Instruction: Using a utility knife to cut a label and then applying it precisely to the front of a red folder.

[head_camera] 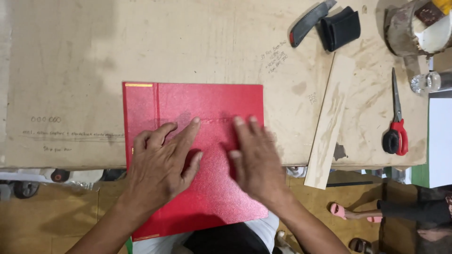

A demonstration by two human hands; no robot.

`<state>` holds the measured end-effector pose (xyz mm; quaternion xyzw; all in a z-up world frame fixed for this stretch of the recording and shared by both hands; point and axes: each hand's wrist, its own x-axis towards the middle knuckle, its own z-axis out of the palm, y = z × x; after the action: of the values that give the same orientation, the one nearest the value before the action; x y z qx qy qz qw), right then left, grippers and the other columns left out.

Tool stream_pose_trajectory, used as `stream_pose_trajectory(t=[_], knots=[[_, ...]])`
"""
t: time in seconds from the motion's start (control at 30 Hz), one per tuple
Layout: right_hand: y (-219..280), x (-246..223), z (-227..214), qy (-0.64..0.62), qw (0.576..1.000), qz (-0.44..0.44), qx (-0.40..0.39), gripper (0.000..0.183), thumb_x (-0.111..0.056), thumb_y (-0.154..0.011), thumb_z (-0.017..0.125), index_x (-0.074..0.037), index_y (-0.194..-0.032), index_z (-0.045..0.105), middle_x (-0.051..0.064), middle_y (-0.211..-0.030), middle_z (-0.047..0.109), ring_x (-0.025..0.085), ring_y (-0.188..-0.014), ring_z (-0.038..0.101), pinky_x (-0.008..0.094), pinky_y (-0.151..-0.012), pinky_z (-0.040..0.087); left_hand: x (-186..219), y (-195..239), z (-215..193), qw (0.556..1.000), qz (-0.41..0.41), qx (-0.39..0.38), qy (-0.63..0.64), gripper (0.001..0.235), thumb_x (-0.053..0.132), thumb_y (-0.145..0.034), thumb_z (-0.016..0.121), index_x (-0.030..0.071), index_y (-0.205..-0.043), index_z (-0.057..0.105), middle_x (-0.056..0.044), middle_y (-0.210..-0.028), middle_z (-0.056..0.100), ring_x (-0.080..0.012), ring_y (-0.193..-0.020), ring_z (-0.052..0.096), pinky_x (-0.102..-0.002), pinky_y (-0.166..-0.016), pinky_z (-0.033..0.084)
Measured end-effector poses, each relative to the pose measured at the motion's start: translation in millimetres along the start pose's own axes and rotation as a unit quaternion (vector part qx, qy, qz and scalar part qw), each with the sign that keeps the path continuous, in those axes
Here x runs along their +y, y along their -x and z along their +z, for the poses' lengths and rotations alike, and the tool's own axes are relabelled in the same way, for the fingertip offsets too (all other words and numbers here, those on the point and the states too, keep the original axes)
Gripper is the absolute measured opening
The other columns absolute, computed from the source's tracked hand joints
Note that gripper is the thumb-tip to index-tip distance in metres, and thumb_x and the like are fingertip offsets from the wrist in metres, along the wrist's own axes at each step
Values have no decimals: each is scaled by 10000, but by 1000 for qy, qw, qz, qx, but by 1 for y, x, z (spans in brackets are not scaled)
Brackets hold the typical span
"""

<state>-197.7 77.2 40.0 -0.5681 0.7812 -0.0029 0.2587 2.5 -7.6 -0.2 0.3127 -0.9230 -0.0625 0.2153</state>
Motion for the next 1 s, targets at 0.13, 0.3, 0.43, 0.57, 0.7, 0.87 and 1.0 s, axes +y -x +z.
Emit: stream_pose_trajectory(t=[0.13, 0.3, 0.43, 0.57, 0.7, 0.87, 1.0], knots=[[10, 15, 18, -62, 972, -109, 199, 633, -425, -1105, 255, -10, -1583, 270, 271, -1593, 409, 414, -1539, 293, 567, -1258, 214, 6, -4, -1, 1000, 0, 23, -20, 603, 384, -974, 643, 139, -1508, 505, 78, -1403, 689, -261, -1192, 598, -462, -854, 435], [-1, -12, 29, -33, 955, -256, 148, 567, -362, -1131, 255, -62, -1612, 246, 145, -1698, 296, 391, -1605, 215, 570, -1304, 155, 9, -10, -5, 999, 2, 23, -35, 589, 369, -938, 585, 116, -1470, 569, 79, -1383, 699, -210, -1181, 585, -422, -857, 425], [1, 18, 25, 47, 958, -189, 213, 579, -377, -1115, 294, -46, -1590, 301, 136, -1639, 420, 375, -1552, 345, 553, -1259, 255, -1, -4, -7, 999, -14, -15, 32, 618, 460, -973, 559, 102, -1477, 562, -76, -1334, 697, -304, -1246, 604, -484, -955, 485], [36, 98, 24, -49, 965, -21, 257, 570, -329, -1071, 447, -61, -1563, 350, 176, -1612, 429, 330, -1524, 358, 500, -1267, 194, -3, -13, -38, 981, -112, -140, -79, 560, 597, -836, 665, 131, -1144, 612, -98, -998, 709, -307, -950, 709, -402, -862, 589], [66, 228, -3, -130, 859, 152, 471, 480, -238, -1051, 438, -86, -1504, 481, 139, -1518, 552, 290, -1331, 586, 421, -1043, 505, 24, 27, -50, 884, -417, -37, 208, 778, 273, -744, 967, -111, -1177, 448, -191, -940, 527, -277, -731, 598, -375, -462, 455], [59, 409, -11, 100, 857, 170, 476, 419, -164, -1069, 461, 18, -1424, 589, 283, -1319, 637, 498, -1131, 587, 568, -973, 447, 60, 79, -11, 855, -494, 70, 142, 855, 455, -762, 875, 49, -1375, 440, -148, -1136, 645, -322, -891, 661, -417, -767, 532], [87, 388, -23, -84, 865, 212, 446, 562, -293, -966, 674, 30, -1422, 620, 222, -1101, 743, 314, -984, 700, 418, -853, 511, 94, 93, 3, 576, -483, 220, 621, 801, 60, -746, 741, 170, -1482, 445, -118, -1390, 639, -254, -1162, 666, -455, -931, 601]])
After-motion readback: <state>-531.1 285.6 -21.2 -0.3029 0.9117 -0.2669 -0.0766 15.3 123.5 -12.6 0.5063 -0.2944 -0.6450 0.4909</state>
